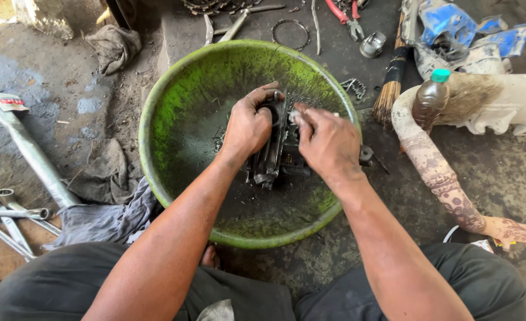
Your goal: The person scrubs a metal engine cylinder head with a wire brush and a cloth inside a green plastic basin. They rotate the part to clean different sides and wipe away grime.
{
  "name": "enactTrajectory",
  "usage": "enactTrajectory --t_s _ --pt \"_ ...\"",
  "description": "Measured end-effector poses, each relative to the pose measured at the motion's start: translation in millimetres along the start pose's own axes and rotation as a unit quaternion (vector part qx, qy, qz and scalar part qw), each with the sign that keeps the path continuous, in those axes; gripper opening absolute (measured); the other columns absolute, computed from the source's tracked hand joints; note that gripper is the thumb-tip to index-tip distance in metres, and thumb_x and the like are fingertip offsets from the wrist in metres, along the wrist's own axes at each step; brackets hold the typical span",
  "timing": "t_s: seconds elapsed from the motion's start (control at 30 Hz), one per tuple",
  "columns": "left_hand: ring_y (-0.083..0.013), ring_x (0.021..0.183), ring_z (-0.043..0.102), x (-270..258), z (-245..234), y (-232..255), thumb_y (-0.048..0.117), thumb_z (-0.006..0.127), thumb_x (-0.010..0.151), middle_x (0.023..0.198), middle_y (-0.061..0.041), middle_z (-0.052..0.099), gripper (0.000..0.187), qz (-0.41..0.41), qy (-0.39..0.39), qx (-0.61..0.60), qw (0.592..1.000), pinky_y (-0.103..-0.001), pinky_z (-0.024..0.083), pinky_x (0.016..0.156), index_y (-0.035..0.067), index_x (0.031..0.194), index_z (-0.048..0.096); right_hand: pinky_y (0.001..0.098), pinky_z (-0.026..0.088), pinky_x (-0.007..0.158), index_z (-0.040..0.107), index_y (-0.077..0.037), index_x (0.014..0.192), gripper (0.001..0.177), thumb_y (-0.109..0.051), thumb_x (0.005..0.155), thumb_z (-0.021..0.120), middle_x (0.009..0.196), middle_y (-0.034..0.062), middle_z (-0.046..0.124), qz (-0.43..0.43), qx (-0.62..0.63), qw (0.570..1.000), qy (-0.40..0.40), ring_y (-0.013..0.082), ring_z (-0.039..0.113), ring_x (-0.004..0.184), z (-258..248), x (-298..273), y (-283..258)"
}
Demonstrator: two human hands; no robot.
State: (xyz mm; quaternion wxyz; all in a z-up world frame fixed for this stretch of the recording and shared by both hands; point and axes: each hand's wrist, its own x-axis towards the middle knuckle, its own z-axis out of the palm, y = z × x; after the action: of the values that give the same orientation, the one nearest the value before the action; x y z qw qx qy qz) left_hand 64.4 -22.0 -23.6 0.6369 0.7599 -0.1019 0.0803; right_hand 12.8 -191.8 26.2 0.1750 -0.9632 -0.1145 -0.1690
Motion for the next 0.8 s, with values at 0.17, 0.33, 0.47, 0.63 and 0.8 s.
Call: enactTrajectory --t_s 0.17,0.33,0.47,0.63,0.8 --pt "-0.0291 0.135 0.059 2 1 -1 0.000 0.043 0.078 0.141 -0.013 0.066 0.045 -0.011 0.001 0.008 1.000 -0.034 0.040 0.116 0.001 0.110 0.075 0.0386 0.056 0.068 0.078 -0.009 0.107 0.020 -0.019 0.091 0.068 0.088 0.0066 0.077 -0.083 -0.090 0.991 0.057 0.0210 0.071 0.066 12 12 6" --pt "-0.0285 0.136 0.059 2 2 0 -0.001 0.043 0.079 0.142 -0.012 0.065 0.045 -0.020 0.005 0.001 1.000 -0.035 0.040 0.117 0.001 0.110 0.075 0.0384 0.056 0.061 0.078 -0.009 0.111 0.021 -0.020 0.096 0.068 0.082 0.0107 0.076 -0.038 -0.087 0.995 -0.008 0.0220 0.068 0.060 14 10 6" --pt "-0.0283 0.134 0.059 2 6 6 -0.001 0.042 0.077 0.142 -0.010 0.065 0.047 -0.044 0.006 0.009 0.999 -0.034 0.040 0.114 0.004 0.109 0.076 0.0356 0.055 0.054 0.076 -0.007 0.105 0.022 -0.025 0.102 0.064 0.079 0.0089 0.075 0.032 -0.079 0.994 -0.067 0.0193 0.066 0.053 13 7 4" --pt "-0.0285 0.131 0.063 15 -5 3 0.000 0.042 0.080 0.136 -0.012 0.069 0.046 -0.054 0.022 -0.010 0.998 -0.033 0.043 0.114 0.003 0.113 0.074 0.0360 0.050 0.048 0.074 -0.011 0.097 0.022 -0.022 0.101 0.056 0.072 0.0051 0.072 -0.075 -0.111 0.991 -0.018 0.0180 0.061 0.049 10 -32 -14" --pt "-0.0300 0.132 0.061 5 0 0 -0.001 0.043 0.079 0.137 -0.016 0.068 0.045 0.018 -0.002 0.007 1.000 -0.033 0.041 0.113 -0.001 0.111 0.073 0.0379 0.052 0.064 0.067 -0.014 0.116 0.019 -0.025 0.104 0.057 0.080 0.0057 0.074 0.074 -0.044 0.991 -0.107 0.0190 0.066 0.059 -8 7 -5"
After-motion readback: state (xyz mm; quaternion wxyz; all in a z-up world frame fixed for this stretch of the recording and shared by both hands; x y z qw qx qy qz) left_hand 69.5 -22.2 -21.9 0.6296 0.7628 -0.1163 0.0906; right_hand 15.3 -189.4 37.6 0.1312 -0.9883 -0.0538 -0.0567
